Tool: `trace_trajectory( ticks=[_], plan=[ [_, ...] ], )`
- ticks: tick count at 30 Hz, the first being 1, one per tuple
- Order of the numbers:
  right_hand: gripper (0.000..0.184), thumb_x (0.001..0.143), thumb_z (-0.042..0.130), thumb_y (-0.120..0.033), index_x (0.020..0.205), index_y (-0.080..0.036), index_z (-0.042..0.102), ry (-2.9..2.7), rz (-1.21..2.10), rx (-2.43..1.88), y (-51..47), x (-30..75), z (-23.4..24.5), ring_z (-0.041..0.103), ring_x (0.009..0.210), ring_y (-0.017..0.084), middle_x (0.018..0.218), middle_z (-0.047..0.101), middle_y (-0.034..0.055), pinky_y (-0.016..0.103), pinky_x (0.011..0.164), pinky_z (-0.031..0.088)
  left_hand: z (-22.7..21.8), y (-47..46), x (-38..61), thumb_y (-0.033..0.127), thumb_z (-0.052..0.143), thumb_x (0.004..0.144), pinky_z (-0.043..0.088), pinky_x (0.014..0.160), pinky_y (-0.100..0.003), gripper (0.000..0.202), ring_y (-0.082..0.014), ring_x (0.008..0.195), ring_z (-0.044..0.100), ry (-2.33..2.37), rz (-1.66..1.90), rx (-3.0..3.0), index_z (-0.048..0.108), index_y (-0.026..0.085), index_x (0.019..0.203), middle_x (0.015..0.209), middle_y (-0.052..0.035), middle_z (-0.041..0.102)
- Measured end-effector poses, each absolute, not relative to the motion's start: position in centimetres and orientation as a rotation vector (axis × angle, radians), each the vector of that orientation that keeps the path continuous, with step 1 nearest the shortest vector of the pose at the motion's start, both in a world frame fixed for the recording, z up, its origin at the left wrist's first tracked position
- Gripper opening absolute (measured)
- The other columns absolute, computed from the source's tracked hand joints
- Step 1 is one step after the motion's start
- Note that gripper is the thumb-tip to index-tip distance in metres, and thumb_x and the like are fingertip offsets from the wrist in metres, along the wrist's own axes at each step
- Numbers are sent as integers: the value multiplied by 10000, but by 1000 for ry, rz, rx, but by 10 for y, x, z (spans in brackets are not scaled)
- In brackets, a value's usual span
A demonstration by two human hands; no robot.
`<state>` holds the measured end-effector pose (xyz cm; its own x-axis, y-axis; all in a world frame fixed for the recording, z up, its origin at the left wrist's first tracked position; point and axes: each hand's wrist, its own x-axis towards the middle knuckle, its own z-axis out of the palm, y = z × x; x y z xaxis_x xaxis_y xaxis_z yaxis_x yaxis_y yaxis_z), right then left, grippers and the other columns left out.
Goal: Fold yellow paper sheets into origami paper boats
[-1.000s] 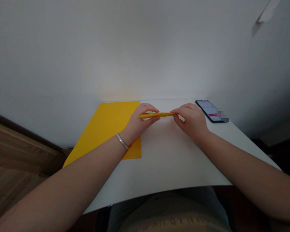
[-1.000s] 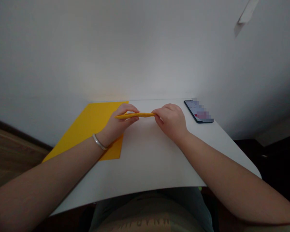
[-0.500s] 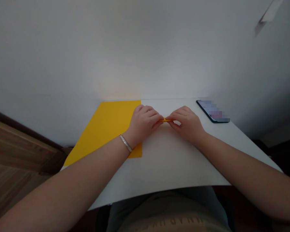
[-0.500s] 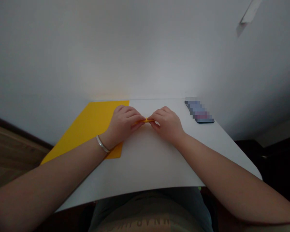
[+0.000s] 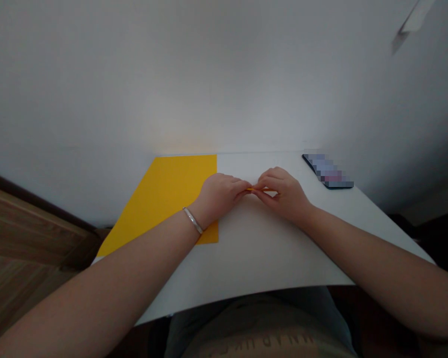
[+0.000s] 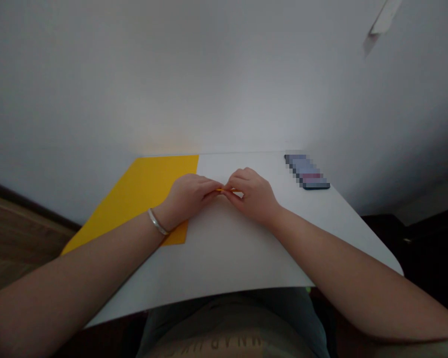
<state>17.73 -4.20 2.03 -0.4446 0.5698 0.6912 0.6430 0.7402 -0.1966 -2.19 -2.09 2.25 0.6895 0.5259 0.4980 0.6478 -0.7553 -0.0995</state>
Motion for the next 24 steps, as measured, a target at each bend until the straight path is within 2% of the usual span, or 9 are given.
trace_trajectory(
  ticks=[5, 12, 17, 24],
  plan=[
    [35, 807, 607, -196, 779, -216, 603, -2158, -56, -917, -42, 176, 20, 549, 777, 182, 782, 626, 30, 319, 689, 428, 21, -21, -23, 403, 469, 937, 359, 539, -245, 292, -156, 623, 635, -1019, -664, -2594, 707, 241, 886, 725, -15, 718],
    [114, 830, 597, -229, 727, -215, 551, -2131, -14, -937, -40, 178, 19, 523, 750, 180, 744, 583, 27, 322, 677, 406, 20, -24, -23, 450, 400, 962, 375, 548, -232, 346, -141, 654, 646, -989, -754, -2626, 681, 272, 1056, 834, -12, 739],
    [158, 834, 609, -235, 694, -218, 537, -2135, 27, -875, -38, 179, 19, 513, 730, 168, 719, 581, 15, 315, 679, 399, 21, -24, -21, 397, 417, 950, 365, 530, -231, 353, -135, 594, 618, -903, -766, -2605, 712, 225, 862, 686, -22, 704],
    [116, 856, 565, -216, 740, -217, 556, -2140, 77, -824, -39, 180, 23, 522, 726, 167, 717, 576, 15, 318, 683, 409, 23, -22, -22, 316, 417, 930, 381, 545, -228, 307, -129, 613, 619, -919, -771, -2620, 687, 203, 836, 710, -17, 699]
  ],
)
